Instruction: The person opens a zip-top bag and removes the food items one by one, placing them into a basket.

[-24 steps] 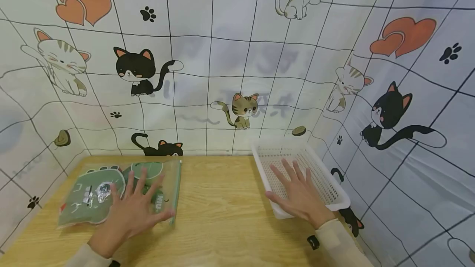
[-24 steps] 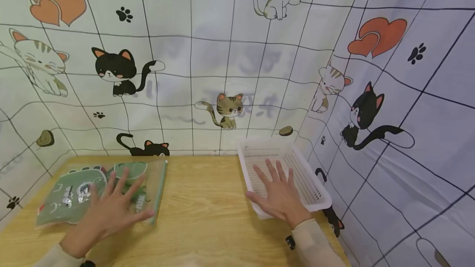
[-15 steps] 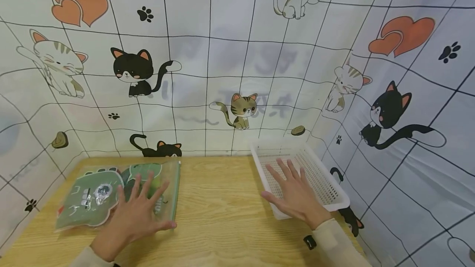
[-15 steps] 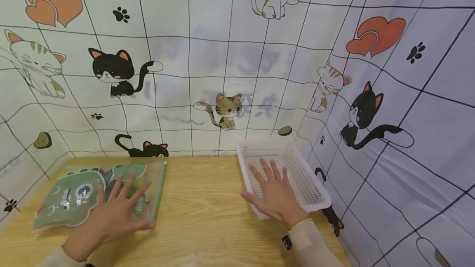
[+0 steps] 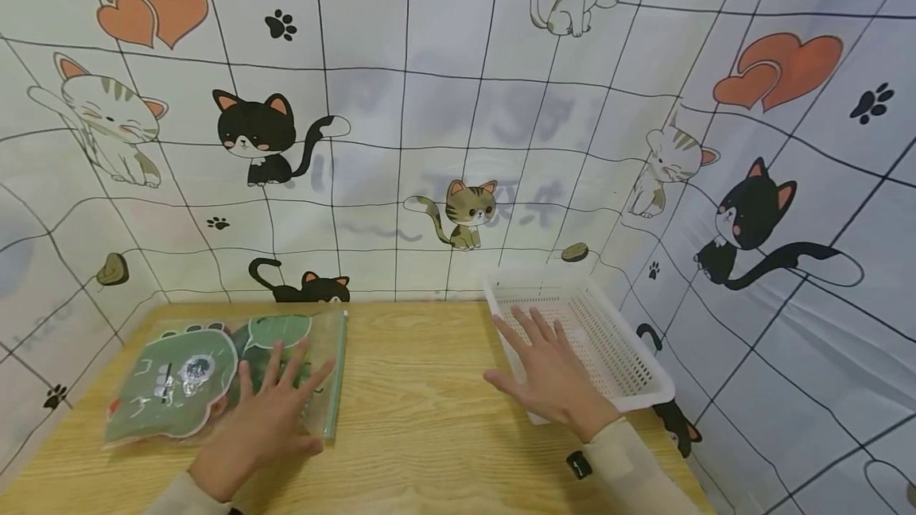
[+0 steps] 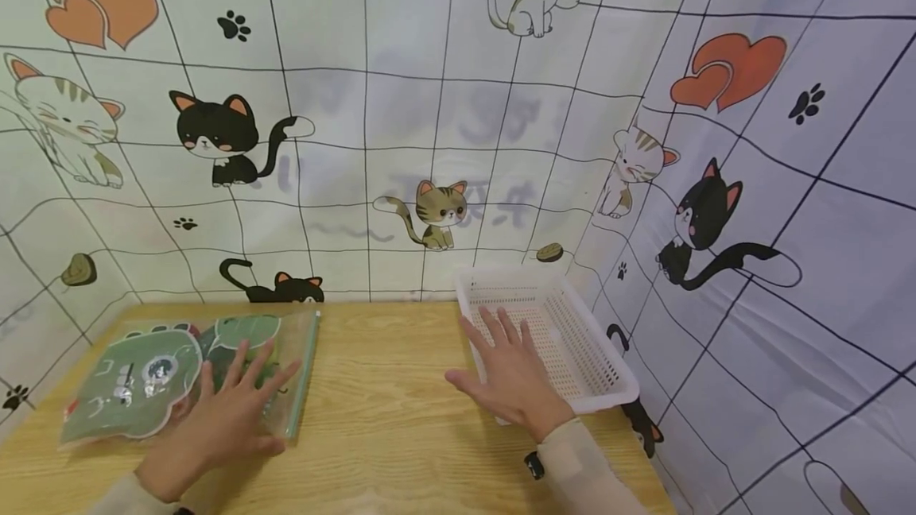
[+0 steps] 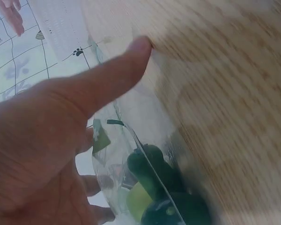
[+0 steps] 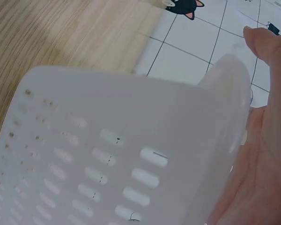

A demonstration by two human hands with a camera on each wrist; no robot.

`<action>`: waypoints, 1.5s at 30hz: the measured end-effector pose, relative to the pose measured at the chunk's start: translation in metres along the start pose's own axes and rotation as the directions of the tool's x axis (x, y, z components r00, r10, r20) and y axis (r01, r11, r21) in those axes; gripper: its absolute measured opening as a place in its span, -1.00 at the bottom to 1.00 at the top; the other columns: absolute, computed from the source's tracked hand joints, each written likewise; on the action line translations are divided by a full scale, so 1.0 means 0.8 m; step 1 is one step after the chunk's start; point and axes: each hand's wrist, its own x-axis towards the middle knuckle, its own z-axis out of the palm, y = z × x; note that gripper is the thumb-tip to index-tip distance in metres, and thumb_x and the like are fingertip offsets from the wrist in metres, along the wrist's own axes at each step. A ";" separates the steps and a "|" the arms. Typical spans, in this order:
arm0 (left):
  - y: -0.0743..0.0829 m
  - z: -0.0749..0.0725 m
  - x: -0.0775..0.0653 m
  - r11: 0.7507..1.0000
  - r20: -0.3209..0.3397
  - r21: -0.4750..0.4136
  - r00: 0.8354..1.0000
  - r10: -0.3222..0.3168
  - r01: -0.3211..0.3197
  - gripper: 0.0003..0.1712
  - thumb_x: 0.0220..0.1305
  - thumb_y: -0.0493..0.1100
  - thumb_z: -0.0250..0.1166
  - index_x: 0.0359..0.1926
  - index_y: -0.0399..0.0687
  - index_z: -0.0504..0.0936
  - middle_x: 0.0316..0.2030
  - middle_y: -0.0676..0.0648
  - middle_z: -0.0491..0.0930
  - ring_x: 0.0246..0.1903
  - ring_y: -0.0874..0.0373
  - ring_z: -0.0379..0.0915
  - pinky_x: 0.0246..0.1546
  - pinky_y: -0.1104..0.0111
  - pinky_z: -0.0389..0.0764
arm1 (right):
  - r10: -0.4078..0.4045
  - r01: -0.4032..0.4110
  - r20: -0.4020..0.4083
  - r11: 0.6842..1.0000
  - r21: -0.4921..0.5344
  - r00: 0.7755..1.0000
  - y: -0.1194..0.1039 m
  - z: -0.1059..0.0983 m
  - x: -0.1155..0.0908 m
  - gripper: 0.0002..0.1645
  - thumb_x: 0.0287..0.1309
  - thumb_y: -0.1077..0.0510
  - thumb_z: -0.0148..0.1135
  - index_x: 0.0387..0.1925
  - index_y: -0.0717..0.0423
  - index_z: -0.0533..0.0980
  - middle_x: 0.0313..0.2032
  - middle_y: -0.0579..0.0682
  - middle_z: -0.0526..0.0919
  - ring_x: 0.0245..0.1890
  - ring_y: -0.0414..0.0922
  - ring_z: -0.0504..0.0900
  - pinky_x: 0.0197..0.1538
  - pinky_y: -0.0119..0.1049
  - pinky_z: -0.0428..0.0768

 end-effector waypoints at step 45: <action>0.021 0.004 0.008 0.994 -0.077 -0.105 0.997 0.013 -0.021 -0.51 0.80 -0.10 0.27 0.60 0.26 0.69 0.74 -0.32 0.41 0.68 -0.67 0.25 0.35 -0.92 0.11 | -0.316 0.321 -0.055 0.937 0.137 0.947 -0.123 0.044 0.043 -0.18 0.67 0.05 0.45 0.77 -0.05 0.38 0.69 0.16 0.49 0.67 0.14 0.55 0.49 0.01 0.76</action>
